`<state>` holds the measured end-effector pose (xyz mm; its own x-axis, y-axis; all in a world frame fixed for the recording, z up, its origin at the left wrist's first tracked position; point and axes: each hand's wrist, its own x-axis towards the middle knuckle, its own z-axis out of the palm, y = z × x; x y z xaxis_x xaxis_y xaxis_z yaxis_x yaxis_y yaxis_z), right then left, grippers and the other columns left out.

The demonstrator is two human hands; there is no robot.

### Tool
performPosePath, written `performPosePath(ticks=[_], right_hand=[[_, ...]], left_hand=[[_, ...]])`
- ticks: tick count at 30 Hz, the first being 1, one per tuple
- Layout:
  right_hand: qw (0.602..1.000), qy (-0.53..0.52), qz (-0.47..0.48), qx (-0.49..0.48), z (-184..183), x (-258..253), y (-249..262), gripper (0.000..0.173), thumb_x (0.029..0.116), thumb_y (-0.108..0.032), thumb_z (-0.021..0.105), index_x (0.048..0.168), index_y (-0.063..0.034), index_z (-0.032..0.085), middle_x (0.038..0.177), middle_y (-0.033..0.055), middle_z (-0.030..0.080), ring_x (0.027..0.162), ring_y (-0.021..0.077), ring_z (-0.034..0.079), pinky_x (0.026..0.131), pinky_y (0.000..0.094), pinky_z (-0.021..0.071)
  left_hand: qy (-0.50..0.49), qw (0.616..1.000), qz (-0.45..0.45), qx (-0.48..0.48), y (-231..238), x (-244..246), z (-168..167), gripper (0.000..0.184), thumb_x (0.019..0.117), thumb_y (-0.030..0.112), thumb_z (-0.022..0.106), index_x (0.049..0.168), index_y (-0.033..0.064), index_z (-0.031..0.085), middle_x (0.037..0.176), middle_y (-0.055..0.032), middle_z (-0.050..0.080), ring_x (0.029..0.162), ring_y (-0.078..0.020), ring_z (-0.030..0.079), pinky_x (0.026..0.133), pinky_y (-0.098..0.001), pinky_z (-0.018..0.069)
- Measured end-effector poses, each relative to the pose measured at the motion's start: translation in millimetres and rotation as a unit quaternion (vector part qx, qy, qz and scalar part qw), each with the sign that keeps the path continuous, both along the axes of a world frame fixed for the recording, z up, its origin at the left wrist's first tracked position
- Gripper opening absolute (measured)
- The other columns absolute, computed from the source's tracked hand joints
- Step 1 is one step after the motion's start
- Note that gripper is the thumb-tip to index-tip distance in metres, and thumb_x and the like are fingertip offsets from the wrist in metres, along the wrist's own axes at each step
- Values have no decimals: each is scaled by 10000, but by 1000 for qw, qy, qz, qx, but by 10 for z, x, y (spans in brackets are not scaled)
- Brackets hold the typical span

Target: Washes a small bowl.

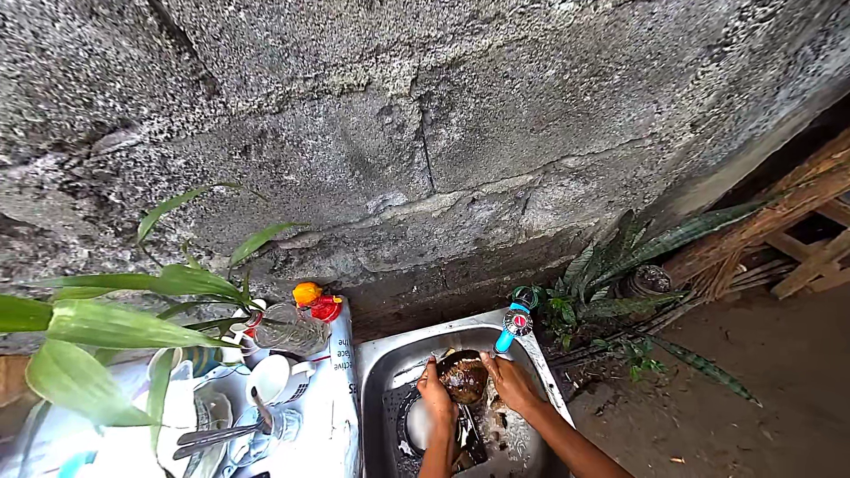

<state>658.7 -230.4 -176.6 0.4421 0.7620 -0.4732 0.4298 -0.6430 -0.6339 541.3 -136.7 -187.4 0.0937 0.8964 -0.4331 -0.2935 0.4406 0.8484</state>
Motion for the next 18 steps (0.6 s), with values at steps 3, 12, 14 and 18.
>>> performPosePath(ticks=[3, 12, 14, 18], right_hand=[[982, 98, -107, 124, -117, -40, -11, 653, 1114, -455, 269, 1143, 68, 659, 1018, 248, 677, 1008, 353, 656, 937, 548, 481], [967, 172, -92, 165, -160, 56, -125, 462, 1041, -382, 577, 1269, 12, 656, 1231, 198, 689, 1175, 261, 653, 1068, 470, 474], [975, 138, -86, 150, -115, 107, -128, 474, 1046, -386, 566, 1262, 28, 652, 1195, 224, 685, 1152, 305, 645, 1049, 498, 461], [1000, -23, 6, -17, 265, -8, -25, 680, 1047, -553, 466, 1528, -73, 437, 1152, 260, 694, 1122, 430, 666, 999, 585, 492]], left_hand=[[-15, 999, -16, -28, 56, 26, 72, 421, 1105, 269, 421, 852, 7, 632, 688, -78, 672, 608, -155, 670, 579, -337, 582], [61, 980, -187, 5, 151, -99, -203, 463, 1128, 289, 353, 1117, -80, 633, 957, -162, 678, 882, -187, 656, 839, -378, 554], [143, 961, -224, 73, 123, -83, -106, 444, 1118, 235, 396, 905, -40, 673, 792, -107, 658, 756, -157, 638, 761, -361, 546], [359, 901, -171, 171, -31, 5, 67, 570, 1094, 347, 458, 611, 57, 539, 548, -62, 489, 552, -226, 529, 591, -470, 442]])
